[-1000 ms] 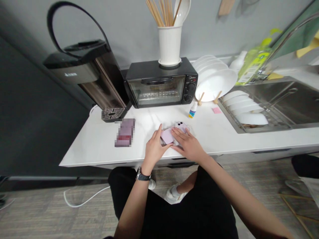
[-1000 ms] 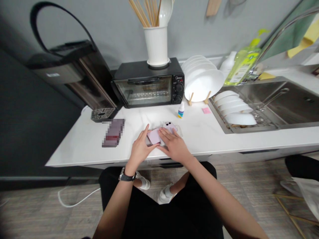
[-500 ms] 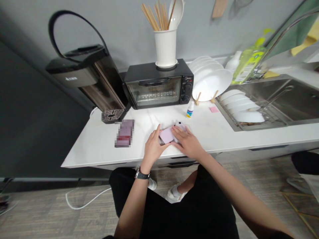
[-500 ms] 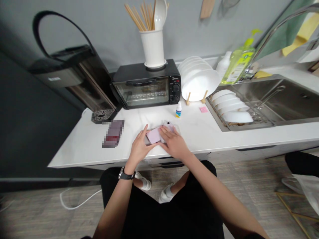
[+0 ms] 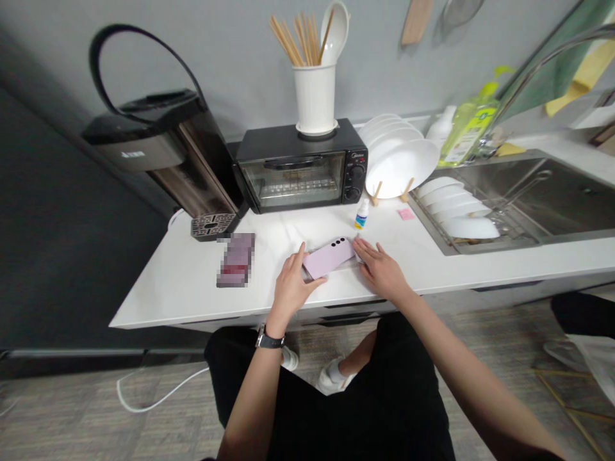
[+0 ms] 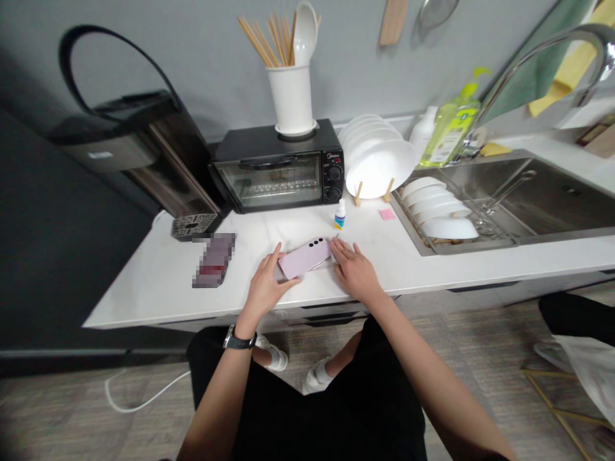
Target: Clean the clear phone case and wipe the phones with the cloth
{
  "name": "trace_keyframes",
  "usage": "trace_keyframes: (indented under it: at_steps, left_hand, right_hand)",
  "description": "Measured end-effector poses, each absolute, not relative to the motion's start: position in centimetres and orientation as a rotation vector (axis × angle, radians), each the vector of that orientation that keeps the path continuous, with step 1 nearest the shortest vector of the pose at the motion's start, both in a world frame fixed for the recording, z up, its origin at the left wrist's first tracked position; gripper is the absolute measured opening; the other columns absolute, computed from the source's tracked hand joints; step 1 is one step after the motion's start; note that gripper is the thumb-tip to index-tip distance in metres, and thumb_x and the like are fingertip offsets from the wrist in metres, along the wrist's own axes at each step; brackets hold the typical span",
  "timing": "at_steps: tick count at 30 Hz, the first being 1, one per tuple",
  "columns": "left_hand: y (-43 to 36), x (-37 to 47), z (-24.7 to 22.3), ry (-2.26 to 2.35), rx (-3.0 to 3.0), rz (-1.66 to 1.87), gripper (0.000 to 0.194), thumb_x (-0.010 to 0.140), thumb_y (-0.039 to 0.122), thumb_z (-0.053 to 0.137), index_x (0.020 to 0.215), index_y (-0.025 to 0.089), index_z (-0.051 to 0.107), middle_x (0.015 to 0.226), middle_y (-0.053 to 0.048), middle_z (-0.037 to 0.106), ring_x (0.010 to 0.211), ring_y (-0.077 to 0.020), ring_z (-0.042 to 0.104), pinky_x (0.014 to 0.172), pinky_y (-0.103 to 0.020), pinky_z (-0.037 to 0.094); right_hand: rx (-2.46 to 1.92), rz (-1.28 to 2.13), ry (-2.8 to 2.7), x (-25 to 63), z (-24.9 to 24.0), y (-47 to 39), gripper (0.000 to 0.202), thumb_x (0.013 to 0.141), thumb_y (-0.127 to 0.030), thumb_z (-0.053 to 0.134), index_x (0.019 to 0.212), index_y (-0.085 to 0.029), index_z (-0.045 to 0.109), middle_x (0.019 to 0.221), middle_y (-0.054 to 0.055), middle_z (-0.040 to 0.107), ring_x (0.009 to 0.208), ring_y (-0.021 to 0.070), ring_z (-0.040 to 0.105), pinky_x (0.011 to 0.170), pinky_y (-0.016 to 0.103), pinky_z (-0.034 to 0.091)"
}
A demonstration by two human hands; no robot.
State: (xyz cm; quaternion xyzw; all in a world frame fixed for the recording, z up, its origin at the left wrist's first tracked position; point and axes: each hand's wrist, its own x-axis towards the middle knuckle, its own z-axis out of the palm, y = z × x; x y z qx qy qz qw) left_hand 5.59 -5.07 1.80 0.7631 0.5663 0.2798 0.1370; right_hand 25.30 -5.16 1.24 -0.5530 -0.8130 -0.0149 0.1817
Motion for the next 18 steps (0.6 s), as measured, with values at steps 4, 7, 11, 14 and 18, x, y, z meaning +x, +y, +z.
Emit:
trace_keyframes:
  at_steps: [4,7,11,14,18]
  left_hand:
    - [-4.8,5.9,1.5,1.719,2.239,0.859,0.055,0.062,0.041,0.048,0.110,0.023,0.030,0.114,-0.007,0.033,0.108,-0.0206,0.025,0.089,-0.036,0.024]
    - [-4.6,6.3,1.4,1.748,2.255,0.846,0.040,0.066,0.041,0.044,0.100,0.022,0.040,0.114,-0.005,0.034,0.109,-0.0203,0.024,0.090,-0.037,0.023]
    - [-4.7,6.5,1.4,1.723,2.182,0.863,0.039,0.066,0.038,0.044,0.101,0.025,0.037,0.107,-0.004,0.041,0.103,-0.0199,0.034,0.085,-0.038,0.030]
    - [-4.8,6.5,1.4,1.673,2.037,0.904,0.039,0.070,0.034,0.039,0.107,0.027,0.030,0.095,-0.003,0.050,0.088,-0.0171,0.047,0.073,-0.034,0.040]
    - [-4.4,6.8,1.2,1.613,1.967,0.945,0.031,0.074,0.032,0.034,0.104,0.026,0.034,0.089,-0.002,0.054,0.080,-0.0146,0.051,0.069,-0.031,0.041]
  right_hand:
    - [-1.682,-0.055,-2.179,27.4,0.5,-5.7,0.044,0.074,-0.016,0.023,0.117,-0.019,0.020,0.120,0.001,0.025,0.110,0.0118,0.017,0.092,0.033,0.021]
    - [-1.709,-0.041,-2.130,27.3,0.4,-6.1,0.041,0.074,-0.017,0.024,0.115,-0.020,0.024,0.118,0.001,0.030,0.109,0.0127,0.020,0.091,0.033,0.025]
    - [-1.714,-0.010,-2.101,27.3,0.7,-6.0,0.040,0.074,-0.019,0.026,0.114,-0.023,0.026,0.116,-0.001,0.032,0.108,0.0129,0.023,0.089,0.034,0.028]
    - [-1.711,0.008,-2.094,27.6,0.7,-5.9,0.039,0.075,-0.019,0.025,0.114,-0.024,0.026,0.117,-0.002,0.032,0.109,0.0115,0.022,0.090,0.032,0.026]
    - [-1.719,0.017,-2.076,27.5,0.6,-6.2,0.038,0.076,-0.019,0.024,0.113,-0.024,0.028,0.117,-0.002,0.032,0.108,0.0117,0.024,0.089,0.031,0.026]
